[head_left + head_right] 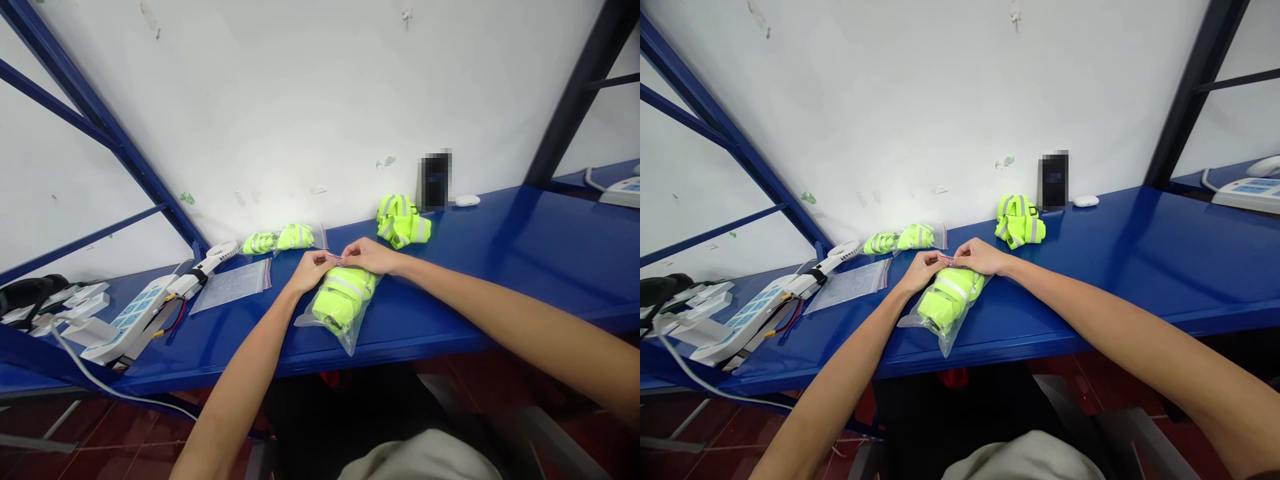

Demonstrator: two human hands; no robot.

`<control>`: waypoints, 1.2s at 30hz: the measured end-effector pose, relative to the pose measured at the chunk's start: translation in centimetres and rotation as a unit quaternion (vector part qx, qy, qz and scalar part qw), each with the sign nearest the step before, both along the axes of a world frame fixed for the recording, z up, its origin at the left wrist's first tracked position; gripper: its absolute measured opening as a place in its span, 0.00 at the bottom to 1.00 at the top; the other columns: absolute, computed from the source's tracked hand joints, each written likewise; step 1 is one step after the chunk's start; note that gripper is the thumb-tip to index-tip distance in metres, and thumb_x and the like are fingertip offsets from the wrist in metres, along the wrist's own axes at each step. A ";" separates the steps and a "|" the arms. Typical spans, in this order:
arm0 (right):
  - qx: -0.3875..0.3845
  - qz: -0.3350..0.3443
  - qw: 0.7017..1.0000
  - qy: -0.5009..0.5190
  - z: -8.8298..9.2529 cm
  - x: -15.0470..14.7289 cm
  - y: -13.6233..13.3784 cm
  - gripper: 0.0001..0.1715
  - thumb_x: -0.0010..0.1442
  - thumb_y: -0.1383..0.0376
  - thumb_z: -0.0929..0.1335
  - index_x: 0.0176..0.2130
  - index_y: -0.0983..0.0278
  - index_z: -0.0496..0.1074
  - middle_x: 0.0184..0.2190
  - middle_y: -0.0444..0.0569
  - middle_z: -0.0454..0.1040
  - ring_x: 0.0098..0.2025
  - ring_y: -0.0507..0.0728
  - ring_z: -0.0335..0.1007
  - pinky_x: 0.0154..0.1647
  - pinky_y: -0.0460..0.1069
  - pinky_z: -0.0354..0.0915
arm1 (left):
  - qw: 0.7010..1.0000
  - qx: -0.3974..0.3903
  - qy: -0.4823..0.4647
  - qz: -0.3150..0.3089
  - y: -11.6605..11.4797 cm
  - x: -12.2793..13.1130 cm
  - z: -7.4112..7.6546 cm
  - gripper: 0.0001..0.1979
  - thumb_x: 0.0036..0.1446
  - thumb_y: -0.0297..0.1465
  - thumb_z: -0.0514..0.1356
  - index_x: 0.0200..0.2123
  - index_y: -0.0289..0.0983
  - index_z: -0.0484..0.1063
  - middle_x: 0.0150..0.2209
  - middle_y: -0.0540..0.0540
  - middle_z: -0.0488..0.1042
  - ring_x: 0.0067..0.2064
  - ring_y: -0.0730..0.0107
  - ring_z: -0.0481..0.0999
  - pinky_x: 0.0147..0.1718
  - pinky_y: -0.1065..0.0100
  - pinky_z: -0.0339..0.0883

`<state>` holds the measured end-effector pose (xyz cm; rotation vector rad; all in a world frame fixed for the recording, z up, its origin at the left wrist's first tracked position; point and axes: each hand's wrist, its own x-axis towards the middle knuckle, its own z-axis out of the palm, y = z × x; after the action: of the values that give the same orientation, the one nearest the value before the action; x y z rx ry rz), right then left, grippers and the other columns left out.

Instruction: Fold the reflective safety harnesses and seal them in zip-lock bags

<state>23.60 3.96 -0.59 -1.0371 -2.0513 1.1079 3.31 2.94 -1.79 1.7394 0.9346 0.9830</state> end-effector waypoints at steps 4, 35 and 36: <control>-0.020 0.027 0.999 -0.032 0.7 0.1 -0.1 0.14 0.53 0.57 0.68 0.25 0.66 0.73 0.19 0.40 0.61 0.23 0.48 0.51 0.23 0.46 0.48 | 1.000 -0.022 -0.002 0.019 0.6 -0.4 -0.4 0.11 0.48 0.36 0.66 0.29 0.32 0.78 0.27 0.46 0.76 0.30 0.71 0.70 0.32 0.69 0.60; -0.168 0.070 0.983 0.023 1.0 5.5 -3.3 0.17 0.59 0.56 0.69 0.27 0.65 0.65 0.21 0.40 0.61 0.21 0.46 0.52 0.21 0.44 0.51 | 1.000 -0.005 0.018 0.007 2.3 -1.1 -0.7 0.17 0.48 0.43 0.67 0.28 0.32 0.80 0.26 0.46 0.75 0.31 0.68 0.70 0.35 0.66 0.61; -0.159 0.073 0.985 0.004 1.2 5.6 -3.4 0.18 0.59 0.55 0.69 0.27 0.65 0.65 0.21 0.40 0.61 0.21 0.46 0.52 0.21 0.44 0.51 | 1.000 -0.002 0.021 0.004 2.3 -1.2 -0.8 0.17 0.48 0.42 0.66 0.28 0.32 0.80 0.26 0.46 0.76 0.31 0.68 0.70 0.35 0.66 0.61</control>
<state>29.16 0.60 0.59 -1.0390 -2.0127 1.5503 2.15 5.26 -2.56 1.7599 0.9704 0.9527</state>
